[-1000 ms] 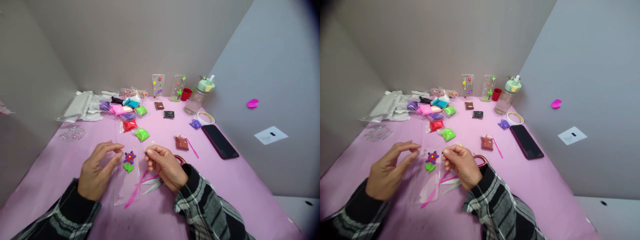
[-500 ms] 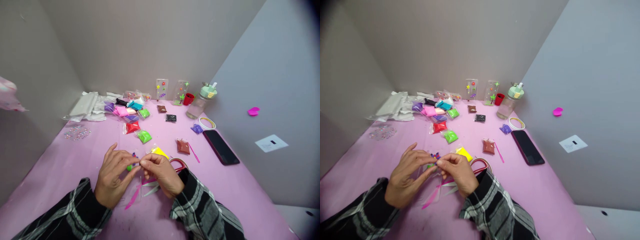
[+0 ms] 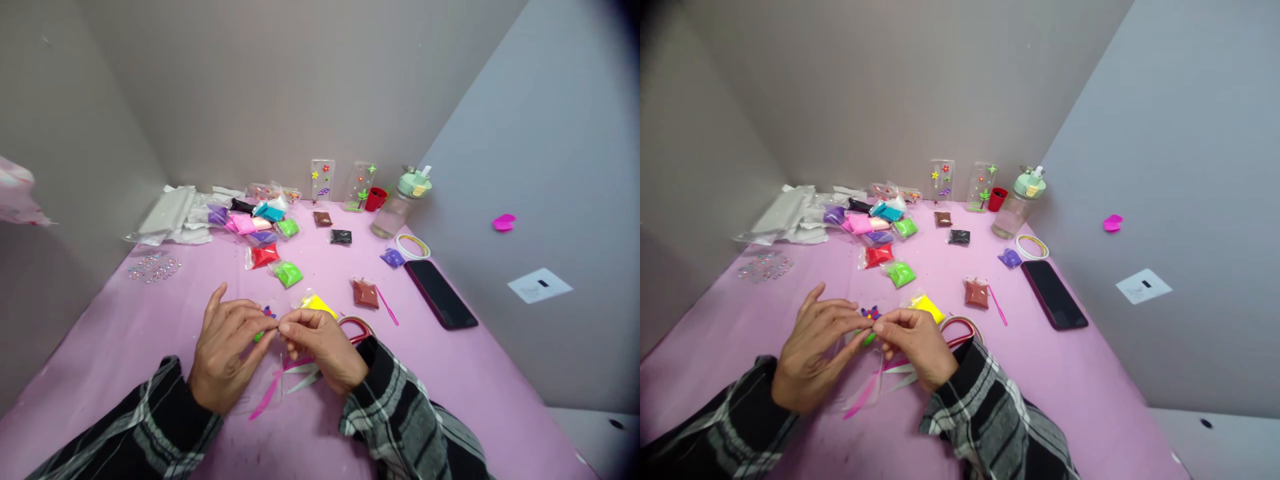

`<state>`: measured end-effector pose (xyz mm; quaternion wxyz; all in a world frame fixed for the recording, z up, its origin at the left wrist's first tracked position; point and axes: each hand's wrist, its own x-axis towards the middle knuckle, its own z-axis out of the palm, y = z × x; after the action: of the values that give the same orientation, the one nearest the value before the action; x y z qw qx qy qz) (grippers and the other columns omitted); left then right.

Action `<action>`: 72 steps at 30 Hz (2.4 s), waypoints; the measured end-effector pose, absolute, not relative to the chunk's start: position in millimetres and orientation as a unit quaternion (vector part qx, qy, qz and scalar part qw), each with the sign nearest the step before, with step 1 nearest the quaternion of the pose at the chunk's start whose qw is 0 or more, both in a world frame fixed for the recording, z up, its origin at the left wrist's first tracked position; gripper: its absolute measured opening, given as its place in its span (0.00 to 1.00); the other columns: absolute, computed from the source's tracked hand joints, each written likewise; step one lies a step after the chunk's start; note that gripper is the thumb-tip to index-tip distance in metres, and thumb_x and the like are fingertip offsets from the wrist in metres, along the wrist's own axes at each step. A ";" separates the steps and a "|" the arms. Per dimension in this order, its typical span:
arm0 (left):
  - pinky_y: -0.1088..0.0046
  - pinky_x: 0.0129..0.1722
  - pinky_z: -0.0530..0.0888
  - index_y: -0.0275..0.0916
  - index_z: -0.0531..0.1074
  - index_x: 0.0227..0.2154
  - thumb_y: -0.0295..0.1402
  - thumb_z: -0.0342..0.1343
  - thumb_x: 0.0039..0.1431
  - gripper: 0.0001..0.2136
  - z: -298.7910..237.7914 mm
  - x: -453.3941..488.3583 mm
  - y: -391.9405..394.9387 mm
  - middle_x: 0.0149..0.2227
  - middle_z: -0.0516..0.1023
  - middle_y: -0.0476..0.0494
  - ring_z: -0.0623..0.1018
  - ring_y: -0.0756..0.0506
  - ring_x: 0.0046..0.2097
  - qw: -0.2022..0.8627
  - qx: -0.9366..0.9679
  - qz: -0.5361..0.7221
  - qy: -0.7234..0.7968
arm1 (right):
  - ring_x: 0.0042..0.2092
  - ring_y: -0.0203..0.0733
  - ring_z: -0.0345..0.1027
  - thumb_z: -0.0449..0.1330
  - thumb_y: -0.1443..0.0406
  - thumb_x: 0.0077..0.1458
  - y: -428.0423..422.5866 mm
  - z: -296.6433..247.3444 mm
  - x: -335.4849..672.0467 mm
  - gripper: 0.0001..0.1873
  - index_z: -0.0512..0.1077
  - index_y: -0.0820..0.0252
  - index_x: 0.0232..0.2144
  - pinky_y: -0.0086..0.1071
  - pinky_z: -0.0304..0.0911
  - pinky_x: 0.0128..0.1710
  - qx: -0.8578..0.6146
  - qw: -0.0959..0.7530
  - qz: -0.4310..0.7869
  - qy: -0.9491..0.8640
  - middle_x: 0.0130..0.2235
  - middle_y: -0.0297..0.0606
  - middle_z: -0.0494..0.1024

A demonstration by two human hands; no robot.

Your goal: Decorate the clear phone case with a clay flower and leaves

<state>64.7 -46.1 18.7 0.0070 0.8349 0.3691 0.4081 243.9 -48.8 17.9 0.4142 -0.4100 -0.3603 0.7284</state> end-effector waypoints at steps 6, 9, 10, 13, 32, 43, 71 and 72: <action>0.37 0.59 0.58 0.40 0.74 0.39 0.23 0.58 0.58 0.08 19.5 64.2 -45.9 0.32 0.80 0.44 0.77 0.41 0.42 0.014 0.843 0.404 0.356 | 0.22 0.27 0.62 0.70 0.57 0.45 -49.7 16.4 244.0 0.15 0.75 0.64 0.27 0.23 0.60 0.24 -0.409 0.414 0.730 -0.357 0.23 0.29 0.72; 0.37 0.59 0.58 0.41 0.74 0.38 0.22 0.58 0.57 0.09 19.7 64.8 -46.1 0.31 0.80 0.45 0.77 0.41 0.42 0.020 0.842 0.406 0.355 | 0.22 0.27 0.62 0.70 0.56 0.45 -49.7 16.1 243.4 0.16 0.75 0.65 0.27 0.24 0.60 0.24 -0.412 0.416 0.730 -0.353 0.23 0.29 0.72; 0.37 0.60 0.58 0.41 0.74 0.38 0.22 0.58 0.57 0.09 19.7 64.9 -46.3 0.31 0.80 0.46 0.77 0.41 0.42 0.021 0.840 0.408 0.356 | 0.22 0.27 0.62 0.70 0.56 0.45 -49.6 16.3 243.4 0.17 0.75 0.65 0.27 0.24 0.60 0.24 -0.412 0.415 0.731 -0.351 0.23 0.29 0.72; 0.37 0.59 0.57 0.41 0.74 0.38 0.22 0.58 0.58 0.09 20.0 64.6 -46.7 0.31 0.80 0.45 0.77 0.41 0.42 0.021 0.837 0.411 0.359 | 0.22 0.28 0.62 0.70 0.54 0.46 -49.4 17.1 244.0 0.19 0.75 0.65 0.28 0.25 0.60 0.25 -0.409 0.409 0.732 -0.360 0.23 0.28 0.71; 0.57 0.52 0.71 0.44 0.65 0.36 0.33 0.46 0.67 0.05 10.5 55.3 -44.2 0.34 0.71 0.48 0.76 0.42 0.46 0.294 0.624 0.538 0.484 | 0.22 0.26 0.62 0.72 0.56 0.44 -47.1 24.0 246.8 0.18 0.75 0.65 0.28 0.23 0.60 0.23 -0.379 0.451 0.754 -0.290 0.25 0.30 0.73; 0.68 0.39 0.77 0.41 0.69 0.30 0.42 0.52 0.65 0.12 14.4 56.1 -40.1 0.30 0.72 0.51 0.76 0.48 0.33 0.467 0.526 0.525 0.480 | 0.22 0.26 0.62 0.71 0.56 0.46 -46.8 23.0 247.0 0.18 0.75 0.65 0.29 0.23 0.59 0.23 -0.379 0.453 0.755 -0.286 0.25 0.30 0.73; 0.75 0.32 0.68 0.41 0.71 0.24 0.43 0.57 0.61 0.14 9.5 23.2 -27.0 0.23 0.70 0.54 0.70 0.51 0.27 0.432 0.583 0.438 0.531 | 0.21 0.25 0.62 0.72 0.57 0.44 -47.1 22.7 248.6 0.18 0.73 0.66 0.27 0.21 0.61 0.22 -0.371 0.456 0.757 -0.285 0.25 0.30 0.73; 0.75 0.32 0.67 0.41 0.71 0.25 0.43 0.57 0.60 0.13 9.1 22.9 -26.7 0.23 0.70 0.55 0.70 0.51 0.28 0.433 0.584 0.434 0.532 | 0.21 0.25 0.62 0.72 0.57 0.45 -47.2 22.6 248.6 0.18 0.73 0.66 0.27 0.21 0.61 0.22 -0.371 0.455 0.757 -0.285 0.25 0.30 0.73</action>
<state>22.9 -26.7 9.1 0.4331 0.5838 0.5323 0.4340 248.6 -47.2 22.6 0.4554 -0.3707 -0.2853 0.7575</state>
